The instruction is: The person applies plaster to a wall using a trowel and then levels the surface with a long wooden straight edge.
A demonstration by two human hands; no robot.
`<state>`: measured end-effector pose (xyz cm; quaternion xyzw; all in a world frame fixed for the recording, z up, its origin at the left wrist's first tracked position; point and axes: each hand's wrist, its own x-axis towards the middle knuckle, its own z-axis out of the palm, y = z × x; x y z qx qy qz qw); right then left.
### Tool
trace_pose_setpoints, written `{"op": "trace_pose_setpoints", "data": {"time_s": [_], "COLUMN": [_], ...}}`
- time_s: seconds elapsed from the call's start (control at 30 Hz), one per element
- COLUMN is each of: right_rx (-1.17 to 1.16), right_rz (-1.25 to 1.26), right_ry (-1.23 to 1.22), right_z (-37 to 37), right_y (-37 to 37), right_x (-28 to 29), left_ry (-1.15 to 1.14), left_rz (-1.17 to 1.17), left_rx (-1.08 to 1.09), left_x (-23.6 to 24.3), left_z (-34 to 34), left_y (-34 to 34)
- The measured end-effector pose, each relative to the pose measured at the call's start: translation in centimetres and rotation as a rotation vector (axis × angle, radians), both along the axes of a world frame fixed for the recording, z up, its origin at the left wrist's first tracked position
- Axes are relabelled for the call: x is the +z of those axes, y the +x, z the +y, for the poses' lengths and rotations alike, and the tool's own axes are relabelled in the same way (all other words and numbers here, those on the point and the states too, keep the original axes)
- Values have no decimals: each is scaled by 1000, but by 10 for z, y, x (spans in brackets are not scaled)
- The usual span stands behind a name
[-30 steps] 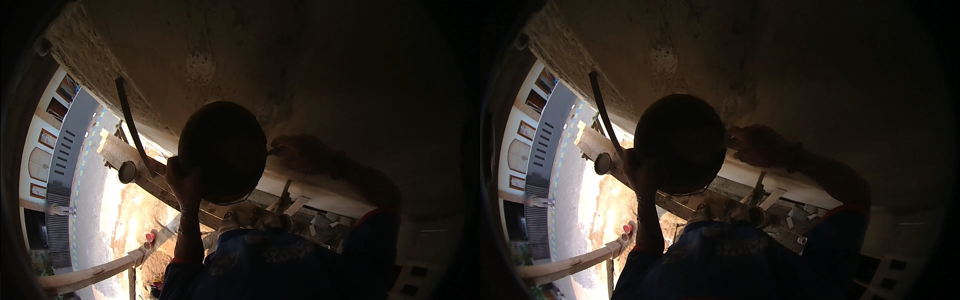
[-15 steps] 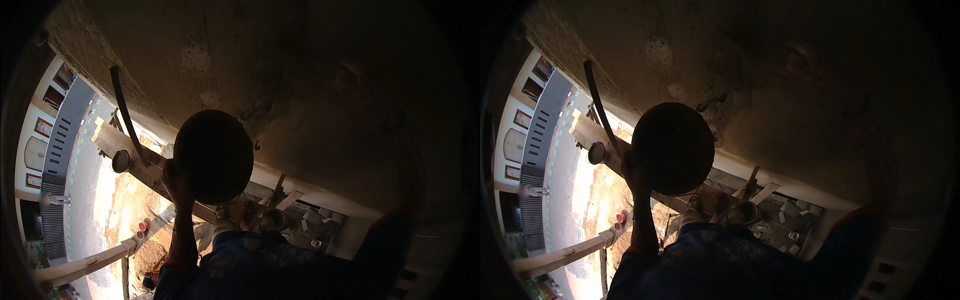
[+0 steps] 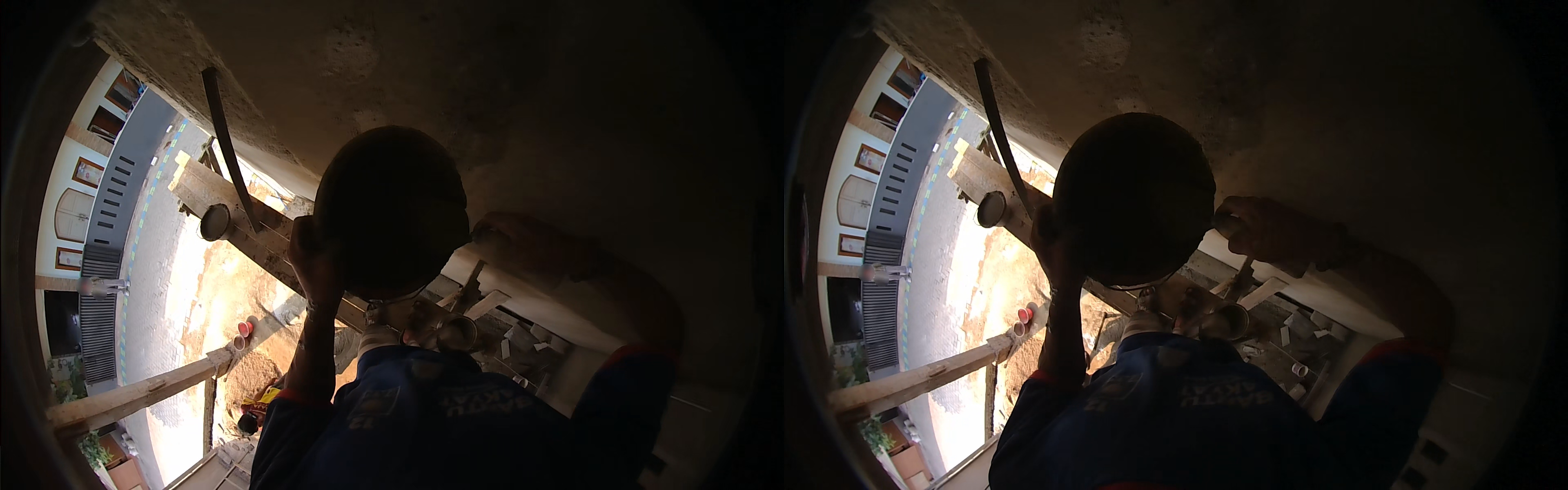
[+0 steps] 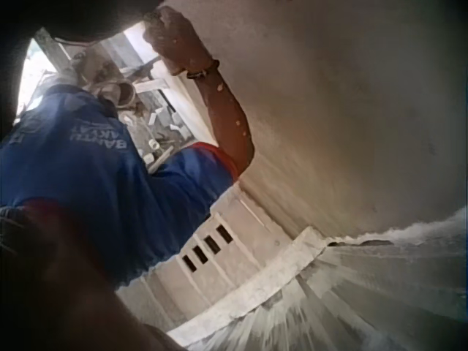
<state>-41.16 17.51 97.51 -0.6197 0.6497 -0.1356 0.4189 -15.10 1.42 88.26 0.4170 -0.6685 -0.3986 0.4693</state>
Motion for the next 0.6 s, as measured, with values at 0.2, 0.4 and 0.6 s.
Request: {"op": "trace_pose_setpoints", "data": {"time_s": [0.2,0.4,0.6], "right_rx": [-104,68,281], "right_rz": [58,902,1074], "right_ry": [-114,-591,-850], "right_z": [-36,-52,-40], "right_y": [27,45,34], "right_x": [-47,-76,-32], "left_ry": [-104,-114,-124], "left_rz": [23,46,-79], "left_rx": [80,-17,10], "left_x": [6,17,29], "left_z": [12,-8,-5], "left_y": [-7,-2,-12]}}
